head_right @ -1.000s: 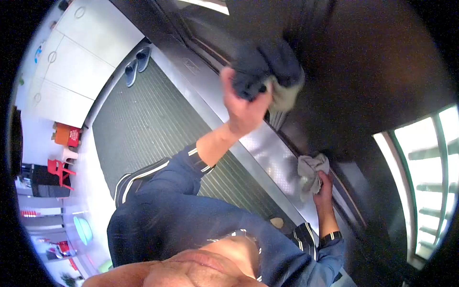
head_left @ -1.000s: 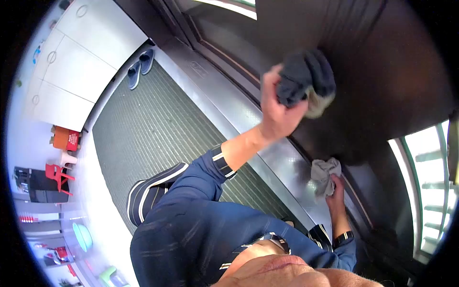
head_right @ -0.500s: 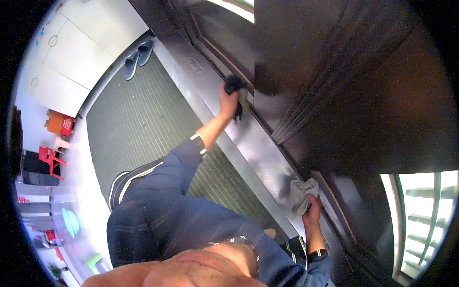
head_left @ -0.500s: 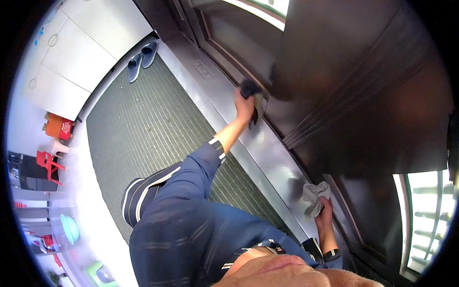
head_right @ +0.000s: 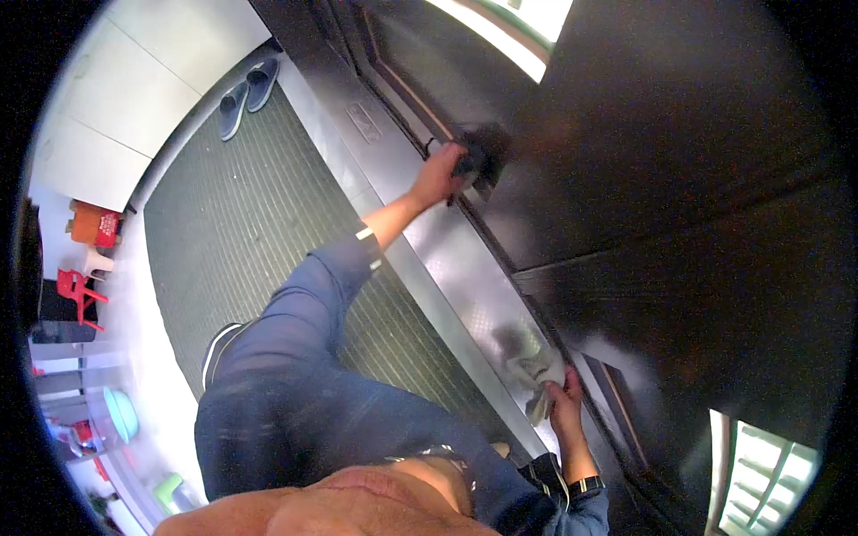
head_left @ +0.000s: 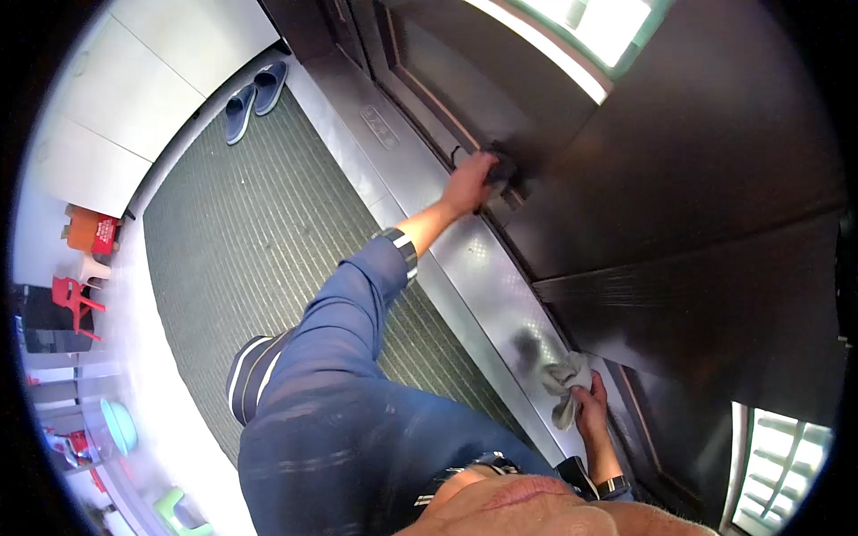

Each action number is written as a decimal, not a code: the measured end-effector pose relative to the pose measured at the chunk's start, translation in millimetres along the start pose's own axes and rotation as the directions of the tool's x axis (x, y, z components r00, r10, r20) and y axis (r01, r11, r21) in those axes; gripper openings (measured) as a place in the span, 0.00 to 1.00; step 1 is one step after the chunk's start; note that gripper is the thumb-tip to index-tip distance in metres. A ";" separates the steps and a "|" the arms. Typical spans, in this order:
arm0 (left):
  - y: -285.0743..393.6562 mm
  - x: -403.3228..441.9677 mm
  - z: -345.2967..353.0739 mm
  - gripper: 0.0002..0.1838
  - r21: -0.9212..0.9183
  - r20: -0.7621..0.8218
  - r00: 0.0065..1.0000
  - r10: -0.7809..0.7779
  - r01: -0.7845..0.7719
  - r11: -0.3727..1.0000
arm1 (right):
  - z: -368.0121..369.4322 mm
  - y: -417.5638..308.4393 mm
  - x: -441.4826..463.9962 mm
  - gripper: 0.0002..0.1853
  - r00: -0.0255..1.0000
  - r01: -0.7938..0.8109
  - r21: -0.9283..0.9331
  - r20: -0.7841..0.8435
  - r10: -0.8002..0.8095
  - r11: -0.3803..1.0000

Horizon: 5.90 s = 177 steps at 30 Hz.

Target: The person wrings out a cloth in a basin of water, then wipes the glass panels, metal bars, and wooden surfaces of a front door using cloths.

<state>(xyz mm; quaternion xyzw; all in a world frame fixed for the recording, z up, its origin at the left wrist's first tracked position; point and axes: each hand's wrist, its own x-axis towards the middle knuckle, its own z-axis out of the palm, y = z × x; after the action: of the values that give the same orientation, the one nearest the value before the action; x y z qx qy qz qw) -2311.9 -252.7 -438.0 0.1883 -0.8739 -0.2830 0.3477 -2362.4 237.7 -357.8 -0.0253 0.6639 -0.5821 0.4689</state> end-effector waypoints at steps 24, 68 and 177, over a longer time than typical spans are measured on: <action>38.3 -18.4 -37.1 0.27 -0.374 0.442 0.878 -0.182 0.365 0.853 | 181.1 -147.5 14.1 0.20 0.811 0.552 -0.486 0.122 -0.572 0.678; 40.2 96.3 -110.4 0.11 0.178 -0.019 0.873 0.488 -0.477 0.861 | 165.0 -369.1 -69.2 0.15 0.016 -0.327 -0.572 0.793 -0.609 -0.753; 197.3 77.0 -138.8 0.24 -0.542 -0.511 0.767 0.388 -0.638 0.546 | 159.5 -344.6 -34.6 0.21 0.001 -0.337 -0.678 0.693 -0.721 -0.653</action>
<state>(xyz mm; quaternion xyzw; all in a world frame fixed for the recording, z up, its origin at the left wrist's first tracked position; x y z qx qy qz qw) -2291.8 -192.0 -193.1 -0.1791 -0.6466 -0.4343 0.6010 -2415.6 27.7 -44.2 -0.4976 0.6732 0.0753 -0.5417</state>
